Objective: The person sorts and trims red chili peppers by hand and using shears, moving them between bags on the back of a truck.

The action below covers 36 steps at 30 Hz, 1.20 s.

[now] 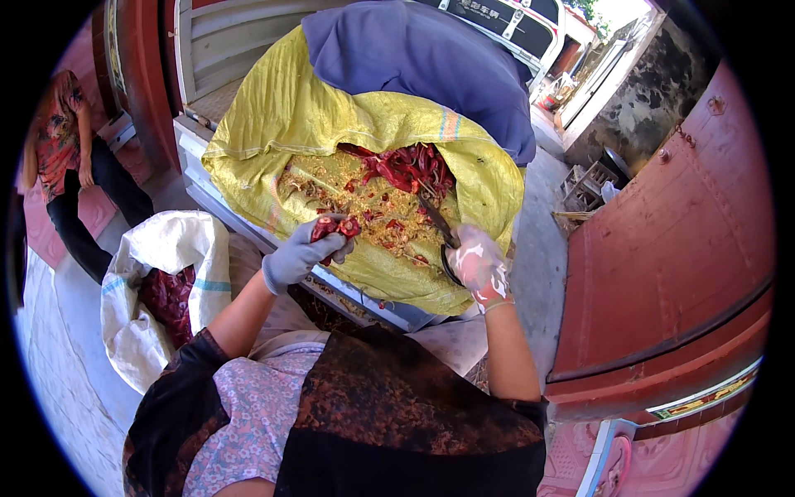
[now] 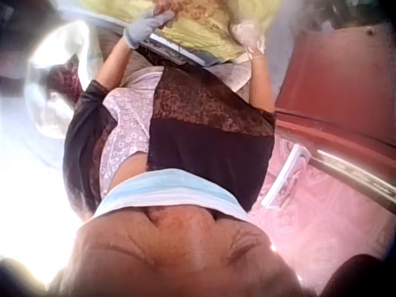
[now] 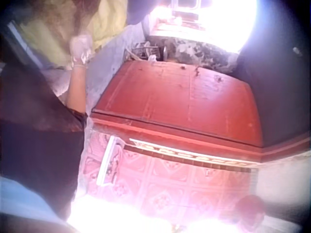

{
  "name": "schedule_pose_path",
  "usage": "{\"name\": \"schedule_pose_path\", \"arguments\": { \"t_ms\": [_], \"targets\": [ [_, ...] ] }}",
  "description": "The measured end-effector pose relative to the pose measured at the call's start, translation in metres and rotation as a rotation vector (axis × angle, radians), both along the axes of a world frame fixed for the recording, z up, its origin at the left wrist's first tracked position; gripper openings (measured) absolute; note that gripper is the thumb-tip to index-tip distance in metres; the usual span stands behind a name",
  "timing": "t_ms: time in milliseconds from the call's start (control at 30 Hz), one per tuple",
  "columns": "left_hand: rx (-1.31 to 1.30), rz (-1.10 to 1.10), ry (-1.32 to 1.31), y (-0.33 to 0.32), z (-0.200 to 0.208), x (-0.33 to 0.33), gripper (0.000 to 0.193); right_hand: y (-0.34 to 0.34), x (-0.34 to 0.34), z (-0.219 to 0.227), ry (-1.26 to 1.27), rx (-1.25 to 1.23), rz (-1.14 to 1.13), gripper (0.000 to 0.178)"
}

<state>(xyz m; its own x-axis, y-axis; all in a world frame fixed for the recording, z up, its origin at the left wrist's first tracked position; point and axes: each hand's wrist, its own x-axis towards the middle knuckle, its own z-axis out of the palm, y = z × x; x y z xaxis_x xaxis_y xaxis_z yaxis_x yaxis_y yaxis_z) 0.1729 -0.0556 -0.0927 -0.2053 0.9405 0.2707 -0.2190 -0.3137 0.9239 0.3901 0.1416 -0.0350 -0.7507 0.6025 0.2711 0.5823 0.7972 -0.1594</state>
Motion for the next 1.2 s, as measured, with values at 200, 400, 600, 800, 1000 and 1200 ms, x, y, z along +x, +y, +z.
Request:
{"name": "schedule_pose_path", "arguments": {
  "t_ms": [200,400,600,800,1000,1200],
  "targets": [
    [-0.04,0.036,0.006,-0.004,0.005,0.007,0.031,0.009,0.008,-0.006,-0.292,0.078,-0.182,0.036],
    [0.05,0.109,-0.025,-0.008,-0.003,-0.002,0.031,0.038,0.02,-0.011,-0.336,0.086,-0.202,0.022],
    [0.058,0.112,-0.088,-0.006,-0.009,-0.004,0.035,0.047,0.054,-0.016,0.093,-0.49,0.084,0.022],
    [0.082,0.17,-0.142,-0.003,-0.012,-0.005,0.028,-0.028,0.039,0.025,0.069,-0.713,0.367,0.021],
    [0.081,0.164,-0.155,-0.001,-0.016,-0.006,0.025,-0.062,0.033,0.017,0.083,-1.535,0.609,0.037],
    [0.075,0.138,-0.147,0.0,-0.013,-0.006,0.029,-0.092,0.031,0.011,0.085,-1.735,0.519,0.068]
  ]
}}
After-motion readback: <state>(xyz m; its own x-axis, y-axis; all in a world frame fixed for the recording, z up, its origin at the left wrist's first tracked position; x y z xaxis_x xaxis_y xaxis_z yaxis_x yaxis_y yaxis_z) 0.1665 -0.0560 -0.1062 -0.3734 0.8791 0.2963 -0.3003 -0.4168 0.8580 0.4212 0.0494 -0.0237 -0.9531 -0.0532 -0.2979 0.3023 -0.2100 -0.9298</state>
